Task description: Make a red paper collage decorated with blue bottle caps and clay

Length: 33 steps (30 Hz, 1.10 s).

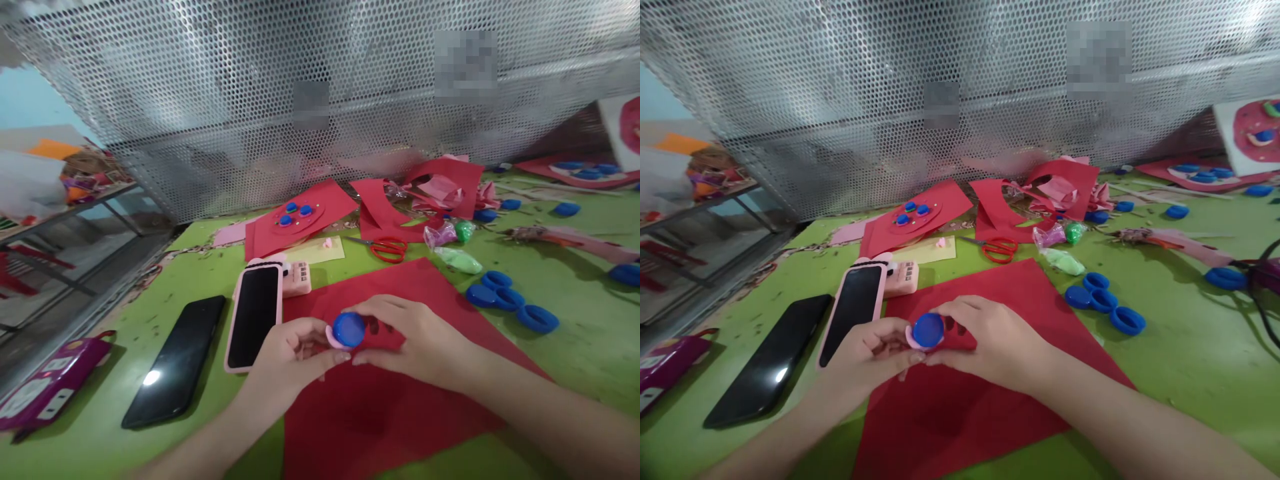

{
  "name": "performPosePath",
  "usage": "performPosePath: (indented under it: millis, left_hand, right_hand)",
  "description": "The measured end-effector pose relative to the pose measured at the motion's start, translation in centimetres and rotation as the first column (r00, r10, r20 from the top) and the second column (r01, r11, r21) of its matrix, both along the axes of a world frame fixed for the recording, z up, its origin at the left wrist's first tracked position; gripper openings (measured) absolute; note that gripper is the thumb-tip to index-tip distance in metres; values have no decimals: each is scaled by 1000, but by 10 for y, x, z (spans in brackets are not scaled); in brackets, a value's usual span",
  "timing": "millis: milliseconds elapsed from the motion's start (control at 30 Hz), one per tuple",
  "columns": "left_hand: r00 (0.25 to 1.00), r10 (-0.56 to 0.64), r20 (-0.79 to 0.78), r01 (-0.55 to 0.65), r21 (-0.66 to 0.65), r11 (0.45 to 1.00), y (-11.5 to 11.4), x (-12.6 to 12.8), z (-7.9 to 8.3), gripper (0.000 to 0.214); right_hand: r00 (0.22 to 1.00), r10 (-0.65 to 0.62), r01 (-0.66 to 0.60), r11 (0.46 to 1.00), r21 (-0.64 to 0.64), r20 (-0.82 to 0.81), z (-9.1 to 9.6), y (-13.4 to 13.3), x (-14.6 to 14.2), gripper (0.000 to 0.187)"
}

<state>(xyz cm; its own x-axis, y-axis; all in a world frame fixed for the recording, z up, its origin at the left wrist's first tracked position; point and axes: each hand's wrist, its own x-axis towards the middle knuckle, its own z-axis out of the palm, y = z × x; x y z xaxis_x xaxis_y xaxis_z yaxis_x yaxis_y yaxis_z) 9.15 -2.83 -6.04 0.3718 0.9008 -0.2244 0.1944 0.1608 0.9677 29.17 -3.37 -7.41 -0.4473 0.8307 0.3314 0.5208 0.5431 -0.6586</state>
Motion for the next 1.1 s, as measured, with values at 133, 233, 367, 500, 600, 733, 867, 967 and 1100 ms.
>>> performPosePath:
  millis: [133, 233, 367, 500, 600, 733, 867, 967, 1100]
  left_hand:
    - [997, 45, -59, -42, 67, 997, -1, 0, -1, 13]
    - [985, 132, -107, -114, 157, 981, -1, -1, -2, 18]
    - [968, 197, -155, -145, 295, 944, -2, -4, -2, 17]
    - [937, 243, -249, -93, 494, 864, -5, -8, -4, 23]
    - [925, 256, -280, -41, 596, 802, -7, -10, -7, 25]
    - [928, 206, -310, 48, 648, 760, -8, -10, -7, 25]
    - [950, 192, -247, -35, 526, 850, -4, -12, 1, 34]
    - [972, 67, -226, 50, 476, 878, 2, -16, 6, 30]
    - [978, -25, -207, 131, 513, 849, 7, -19, 6, 24]
  right_hand:
    - [996, -67, 57, 988, -140, -63, 2, 1, -3, 21]
    - [979, -127, 79, 957, -279, -158, 1, 4, -5, 14]
    - [922, -151, -70, 842, -535, -358, 0, 6, -7, 16]
    - [875, -187, -170, 746, -644, -447, 1, 6, -7, 20]
    - [867, -189, -186, 737, -650, -462, 1, 7, -7, 19]
    - [874, -164, -188, 754, -630, -457, -2, 8, -5, 18]
    - [875, -154, -193, 758, -622, -459, -1, 7, -3, 21]
    - [874, -118, -253, 716, -650, -471, 3, 7, -3, 19]
    - [848, -76, -367, 629, -685, -525, 6, 5, -3, 13]
